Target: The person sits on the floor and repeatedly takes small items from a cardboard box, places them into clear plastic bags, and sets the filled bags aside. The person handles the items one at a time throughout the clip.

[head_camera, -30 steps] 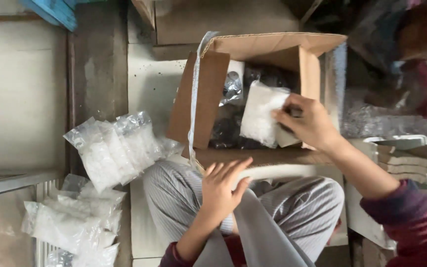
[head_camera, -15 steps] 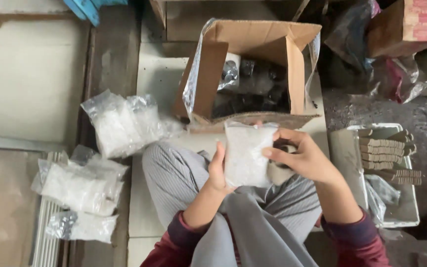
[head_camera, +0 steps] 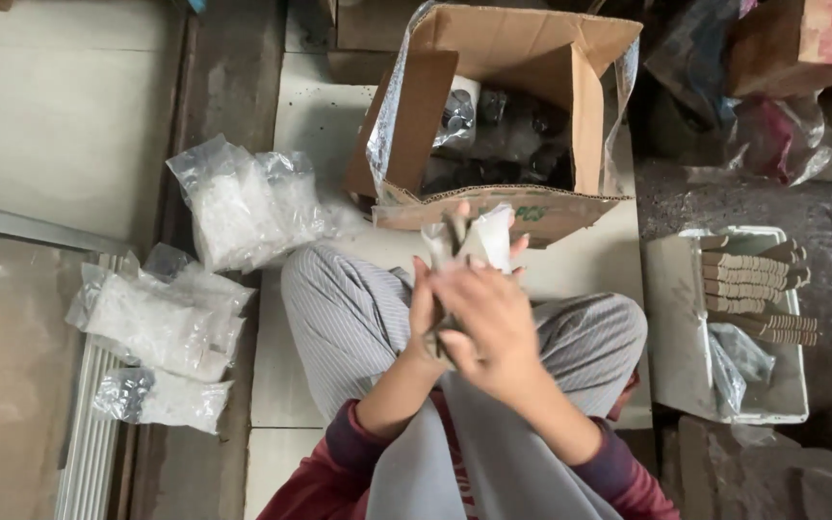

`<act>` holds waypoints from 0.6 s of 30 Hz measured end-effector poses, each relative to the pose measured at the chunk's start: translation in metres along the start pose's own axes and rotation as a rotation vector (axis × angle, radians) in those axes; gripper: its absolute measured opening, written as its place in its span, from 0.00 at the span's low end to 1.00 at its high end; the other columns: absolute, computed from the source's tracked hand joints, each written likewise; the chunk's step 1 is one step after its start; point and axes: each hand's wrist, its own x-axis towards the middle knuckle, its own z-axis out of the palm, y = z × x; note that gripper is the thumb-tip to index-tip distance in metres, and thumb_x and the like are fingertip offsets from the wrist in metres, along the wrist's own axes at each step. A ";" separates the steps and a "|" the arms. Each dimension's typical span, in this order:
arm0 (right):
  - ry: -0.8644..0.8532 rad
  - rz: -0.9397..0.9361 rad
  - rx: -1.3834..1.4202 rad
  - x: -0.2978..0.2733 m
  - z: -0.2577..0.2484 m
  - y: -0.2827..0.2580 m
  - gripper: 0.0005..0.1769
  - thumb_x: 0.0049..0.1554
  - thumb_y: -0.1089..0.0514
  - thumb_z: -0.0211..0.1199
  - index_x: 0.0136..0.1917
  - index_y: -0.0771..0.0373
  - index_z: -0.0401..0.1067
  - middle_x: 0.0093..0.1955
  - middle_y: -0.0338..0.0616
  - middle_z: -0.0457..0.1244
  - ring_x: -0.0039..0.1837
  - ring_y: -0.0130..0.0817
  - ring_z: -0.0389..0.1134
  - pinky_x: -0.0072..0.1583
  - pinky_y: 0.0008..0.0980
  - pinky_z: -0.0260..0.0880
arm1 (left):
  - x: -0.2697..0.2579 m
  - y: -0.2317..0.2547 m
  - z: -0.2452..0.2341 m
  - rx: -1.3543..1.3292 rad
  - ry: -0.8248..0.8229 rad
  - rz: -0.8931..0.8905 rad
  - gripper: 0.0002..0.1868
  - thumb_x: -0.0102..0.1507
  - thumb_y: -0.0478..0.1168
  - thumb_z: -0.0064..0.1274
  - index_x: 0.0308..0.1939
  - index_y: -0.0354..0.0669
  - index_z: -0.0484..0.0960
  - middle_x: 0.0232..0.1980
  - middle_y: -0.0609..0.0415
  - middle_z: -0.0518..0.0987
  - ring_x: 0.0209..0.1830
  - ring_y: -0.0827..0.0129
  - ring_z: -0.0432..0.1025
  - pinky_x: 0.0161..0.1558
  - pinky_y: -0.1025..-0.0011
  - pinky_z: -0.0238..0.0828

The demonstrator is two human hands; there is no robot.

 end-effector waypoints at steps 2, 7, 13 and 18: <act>-0.052 -0.241 -0.245 0.000 0.023 0.011 0.26 0.69 0.45 0.44 0.71 0.56 0.72 0.72 0.38 0.64 0.75 0.43 0.60 0.79 0.47 0.42 | -0.004 -0.004 -0.002 -0.009 0.118 0.004 0.46 0.67 0.75 0.23 0.78 0.48 0.56 0.77 0.37 0.57 0.76 0.48 0.56 0.75 0.52 0.51; -0.091 -0.235 -0.202 0.031 0.013 -0.011 0.25 0.69 0.50 0.44 0.73 0.56 0.71 0.73 0.39 0.64 0.76 0.41 0.60 0.82 0.52 0.28 | -0.017 -0.014 -0.014 -0.016 0.385 0.030 0.42 0.66 0.73 0.32 0.72 0.48 0.67 0.70 0.43 0.68 0.69 0.55 0.65 0.72 0.58 0.59; 0.086 0.026 -0.020 0.063 0.009 -0.031 0.24 0.71 0.55 0.42 0.76 0.60 0.66 0.77 0.51 0.59 0.78 0.50 0.59 0.80 0.50 0.51 | -0.009 -0.020 0.025 0.113 0.477 0.246 0.38 0.68 0.69 0.35 0.73 0.50 0.65 0.71 0.52 0.69 0.70 0.63 0.63 0.75 0.62 0.55; 0.179 0.160 0.107 0.046 0.022 -0.027 0.22 0.71 0.59 0.43 0.74 0.64 0.66 0.74 0.58 0.61 0.76 0.55 0.61 0.76 0.54 0.58 | -0.008 -0.017 0.035 0.349 0.283 0.454 0.41 0.70 0.68 0.25 0.81 0.52 0.50 0.80 0.52 0.59 0.80 0.64 0.50 0.82 0.59 0.38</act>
